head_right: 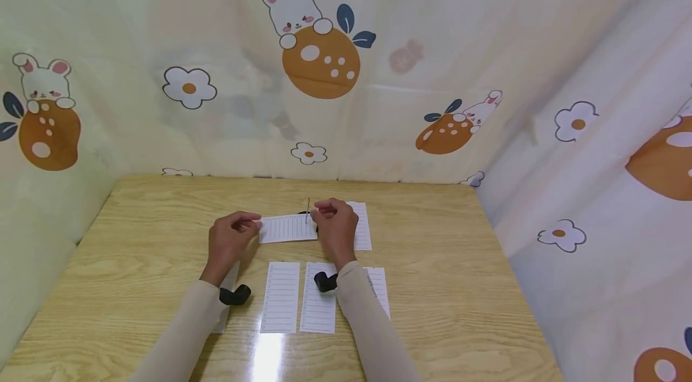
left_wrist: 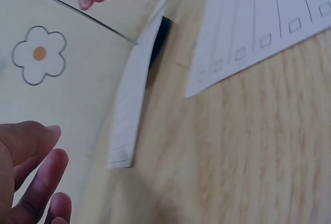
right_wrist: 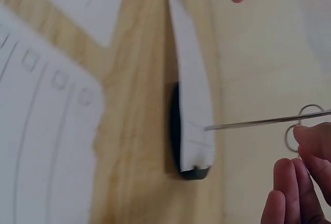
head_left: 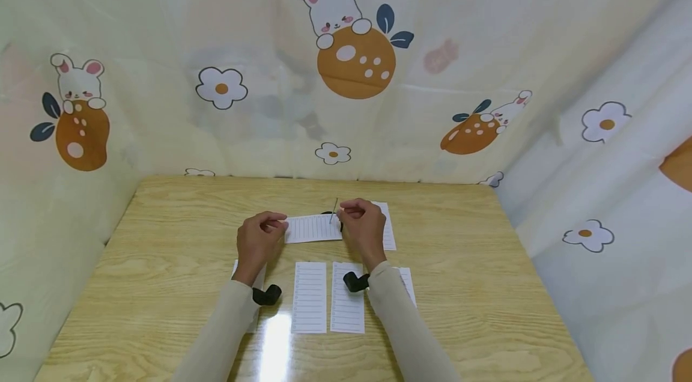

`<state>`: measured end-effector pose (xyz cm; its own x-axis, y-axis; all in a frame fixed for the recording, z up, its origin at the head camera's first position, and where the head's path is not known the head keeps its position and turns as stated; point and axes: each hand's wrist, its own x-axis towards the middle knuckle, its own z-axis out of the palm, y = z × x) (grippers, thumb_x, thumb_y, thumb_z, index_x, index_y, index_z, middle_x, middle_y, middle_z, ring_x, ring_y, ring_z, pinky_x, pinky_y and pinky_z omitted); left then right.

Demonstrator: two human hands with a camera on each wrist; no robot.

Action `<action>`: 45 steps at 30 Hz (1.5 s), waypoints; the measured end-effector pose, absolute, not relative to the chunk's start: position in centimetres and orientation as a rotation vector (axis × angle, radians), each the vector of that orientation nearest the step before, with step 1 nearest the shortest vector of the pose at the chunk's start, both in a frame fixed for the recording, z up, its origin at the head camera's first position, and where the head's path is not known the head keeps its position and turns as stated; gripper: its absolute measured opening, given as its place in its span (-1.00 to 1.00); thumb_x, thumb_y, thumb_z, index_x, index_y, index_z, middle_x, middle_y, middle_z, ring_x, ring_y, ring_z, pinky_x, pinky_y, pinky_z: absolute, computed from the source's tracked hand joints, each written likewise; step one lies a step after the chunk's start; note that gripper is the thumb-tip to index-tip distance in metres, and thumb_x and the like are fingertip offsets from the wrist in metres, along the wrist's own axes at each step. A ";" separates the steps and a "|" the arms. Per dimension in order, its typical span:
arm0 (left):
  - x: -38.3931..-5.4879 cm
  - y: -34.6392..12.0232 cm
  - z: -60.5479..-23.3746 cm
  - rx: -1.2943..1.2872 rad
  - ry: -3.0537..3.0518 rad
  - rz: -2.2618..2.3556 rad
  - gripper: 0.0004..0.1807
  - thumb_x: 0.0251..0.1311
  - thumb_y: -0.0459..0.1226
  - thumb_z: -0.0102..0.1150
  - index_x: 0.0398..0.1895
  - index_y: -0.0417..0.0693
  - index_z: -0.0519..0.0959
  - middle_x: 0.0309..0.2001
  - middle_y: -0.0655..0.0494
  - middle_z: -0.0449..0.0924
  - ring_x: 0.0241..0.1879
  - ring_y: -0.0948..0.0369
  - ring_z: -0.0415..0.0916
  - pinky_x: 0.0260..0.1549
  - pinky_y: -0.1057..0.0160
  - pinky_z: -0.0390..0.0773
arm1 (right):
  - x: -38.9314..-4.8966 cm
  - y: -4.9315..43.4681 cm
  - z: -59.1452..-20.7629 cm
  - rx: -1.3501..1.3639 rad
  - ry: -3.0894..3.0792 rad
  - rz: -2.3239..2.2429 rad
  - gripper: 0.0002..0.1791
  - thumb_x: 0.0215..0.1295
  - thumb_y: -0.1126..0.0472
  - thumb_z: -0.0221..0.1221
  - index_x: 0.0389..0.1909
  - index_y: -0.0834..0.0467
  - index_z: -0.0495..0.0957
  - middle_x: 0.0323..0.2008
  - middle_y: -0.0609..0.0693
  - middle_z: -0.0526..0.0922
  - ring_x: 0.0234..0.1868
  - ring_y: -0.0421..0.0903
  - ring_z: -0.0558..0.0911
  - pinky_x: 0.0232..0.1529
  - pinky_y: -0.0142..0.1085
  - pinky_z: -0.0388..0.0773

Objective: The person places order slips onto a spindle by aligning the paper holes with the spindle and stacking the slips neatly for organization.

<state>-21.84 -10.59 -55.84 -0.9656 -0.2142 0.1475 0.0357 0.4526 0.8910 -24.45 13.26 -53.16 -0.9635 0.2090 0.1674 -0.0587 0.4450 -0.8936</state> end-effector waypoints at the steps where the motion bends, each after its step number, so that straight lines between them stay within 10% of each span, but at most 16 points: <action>1: -21.7 -10.7 -55.7 0.156 -2.461 -1.519 -0.88 0.23 -0.24 0.48 -0.18 0.06 0.85 -0.32 0.08 0.81 -0.36 0.17 0.66 -0.34 0.27 0.50 | -24.4 13.2 -52.8 -0.124 -2.430 1.538 -0.91 0.24 0.24 0.51 -0.26 0.02 0.82 -0.32 -0.03 0.80 -0.32 -0.14 0.74 -0.20 -0.32 0.69; 23: -18.4 -12.0 -52.7 0.117 -2.409 -1.524 -0.82 0.23 -0.23 0.52 -0.11 0.02 0.83 -0.28 0.03 0.81 -0.22 0.08 0.55 -0.16 0.14 0.40 | -22.5 12.0 -47.1 0.102 -2.186 1.733 -0.79 0.19 0.39 0.48 -0.15 0.18 0.79 -0.22 0.19 0.81 -0.27 -0.09 0.73 -0.19 -0.47 0.67; 45: -13.7 -14.4 -54.6 0.218 -2.426 -1.427 -0.81 0.23 -0.25 0.52 -0.10 0.06 0.83 -0.30 0.10 0.81 -0.21 0.07 0.54 -0.31 0.33 0.43 | -20.7 9.1 -47.0 0.230 -2.238 1.713 -0.77 0.19 0.35 0.50 -0.13 0.11 0.79 -0.20 -0.03 0.81 -0.23 -0.12 0.75 -0.15 -0.31 0.68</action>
<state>-13.75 -14.43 -54.60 -0.9380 -0.2879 0.1931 0.0290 0.4899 0.8713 -20.70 9.08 -46.97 -0.9383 0.0617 0.3403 -0.3124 0.2710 -0.9105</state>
